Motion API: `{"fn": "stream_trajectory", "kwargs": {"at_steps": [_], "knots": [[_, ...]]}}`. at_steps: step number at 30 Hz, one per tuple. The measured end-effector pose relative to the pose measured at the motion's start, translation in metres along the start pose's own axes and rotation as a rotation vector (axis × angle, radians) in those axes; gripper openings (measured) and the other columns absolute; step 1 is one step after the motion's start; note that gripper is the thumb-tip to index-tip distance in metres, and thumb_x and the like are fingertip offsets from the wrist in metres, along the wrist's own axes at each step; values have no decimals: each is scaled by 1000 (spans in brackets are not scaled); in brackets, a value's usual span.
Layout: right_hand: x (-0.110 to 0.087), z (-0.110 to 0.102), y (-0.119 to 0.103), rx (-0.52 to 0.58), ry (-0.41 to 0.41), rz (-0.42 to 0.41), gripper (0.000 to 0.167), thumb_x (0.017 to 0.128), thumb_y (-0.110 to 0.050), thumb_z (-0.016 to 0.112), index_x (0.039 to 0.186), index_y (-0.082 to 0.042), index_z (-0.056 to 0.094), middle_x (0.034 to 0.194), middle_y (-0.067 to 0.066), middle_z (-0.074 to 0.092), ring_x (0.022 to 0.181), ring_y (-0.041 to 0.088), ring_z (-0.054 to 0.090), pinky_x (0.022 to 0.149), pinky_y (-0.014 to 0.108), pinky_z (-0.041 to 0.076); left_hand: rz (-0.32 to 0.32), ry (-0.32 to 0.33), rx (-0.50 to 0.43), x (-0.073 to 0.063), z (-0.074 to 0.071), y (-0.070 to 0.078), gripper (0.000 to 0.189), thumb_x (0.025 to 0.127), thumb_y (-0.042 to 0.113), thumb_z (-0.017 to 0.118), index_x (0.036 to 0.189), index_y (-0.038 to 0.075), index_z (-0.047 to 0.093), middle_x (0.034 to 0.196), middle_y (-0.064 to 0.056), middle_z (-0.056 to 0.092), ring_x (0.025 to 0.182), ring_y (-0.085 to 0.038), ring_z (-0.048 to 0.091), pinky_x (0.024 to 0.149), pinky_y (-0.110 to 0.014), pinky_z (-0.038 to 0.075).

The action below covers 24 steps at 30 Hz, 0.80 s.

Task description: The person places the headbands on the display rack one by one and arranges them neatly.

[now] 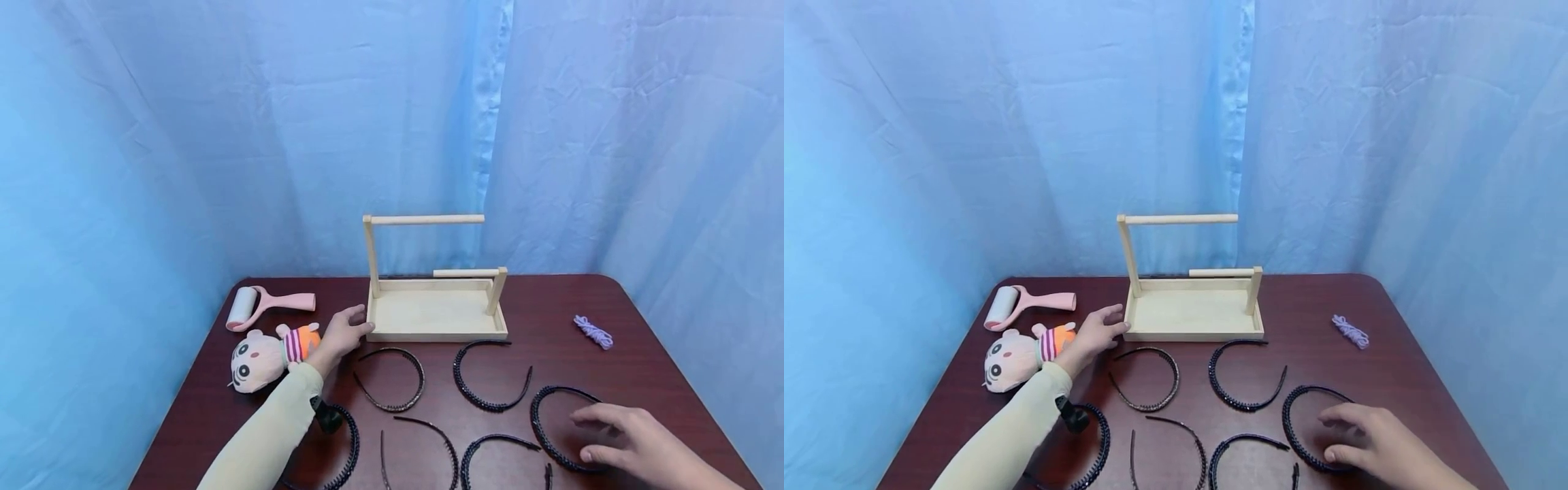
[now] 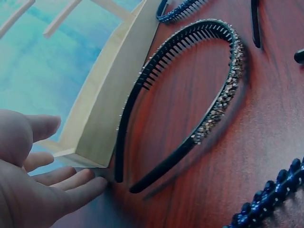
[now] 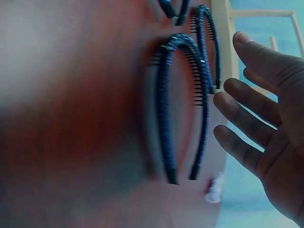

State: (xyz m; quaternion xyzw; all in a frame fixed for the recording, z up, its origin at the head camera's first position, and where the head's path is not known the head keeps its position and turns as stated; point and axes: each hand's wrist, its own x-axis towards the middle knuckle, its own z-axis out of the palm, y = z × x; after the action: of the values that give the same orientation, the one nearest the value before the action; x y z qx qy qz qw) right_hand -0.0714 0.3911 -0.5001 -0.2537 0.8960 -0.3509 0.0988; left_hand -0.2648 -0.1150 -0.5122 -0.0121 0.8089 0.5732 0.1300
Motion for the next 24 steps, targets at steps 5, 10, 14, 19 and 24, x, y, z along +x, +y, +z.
{"fn": "stream_trajectory", "kwargs": {"at_steps": [5, 10, 14, 19, 24], "knots": [[-2, 14, 9, 91, -75, 12, 39, 95, -21, 75, 126, 0, 66, 114, 7, 73, 95, 3, 70, 68, 23, 57, 7, 9, 14, 1, 3, -3, 56, 100, 11, 67, 152, 2, 48, 154, -21, 48, 117, -28, 63, 86, -42, 58], [-4, 22, 14, 116, -129, 73, 40, 96, -28, 74, 126, -3, 67, 111, -4, 72, 92, -2, 66, 68, 23, 55, 27, 12, 47, 2, 6, -4, 55, 98, 8, 69, 149, 1, 51, 154, -21, 49, 110, -24, 66, 80, -36, 57], [-3, 27, 16, 132, -158, 101, 38, 94, -31, 75, 126, -10, 69, 108, -10, 72, 89, -2, 64, 67, 24, 55, 26, 18, 39, 4, 7, -6, 58, 97, 5, 69, 151, 0, 49, 149, -22, 54, 116, -29, 66, 81, -38, 58], [-1, 32, 19, 130, -179, 105, 39, 93, -32, 76, 125, -12, 69, 105, -14, 69, 85, -4, 60, 64, 24, 52, 23, 28, 46, 9, 8, -7, 59, 97, 4, 69, 151, -1, 47, 143, -22, 59, 121, -33, 65, 83, -39, 59], [1, 38, 24, 70, -147, -7, 36, 92, -28, 78, 124, -13, 69, 105, -16, 66, 84, -5, 57, 61, 23, 50, 32, 50, 109, 11, 8, -9, 54, 96, 5, 71, 147, -1, 53, 135, -20, 64, 113, -30, 69, 77, -34, 59]]}}
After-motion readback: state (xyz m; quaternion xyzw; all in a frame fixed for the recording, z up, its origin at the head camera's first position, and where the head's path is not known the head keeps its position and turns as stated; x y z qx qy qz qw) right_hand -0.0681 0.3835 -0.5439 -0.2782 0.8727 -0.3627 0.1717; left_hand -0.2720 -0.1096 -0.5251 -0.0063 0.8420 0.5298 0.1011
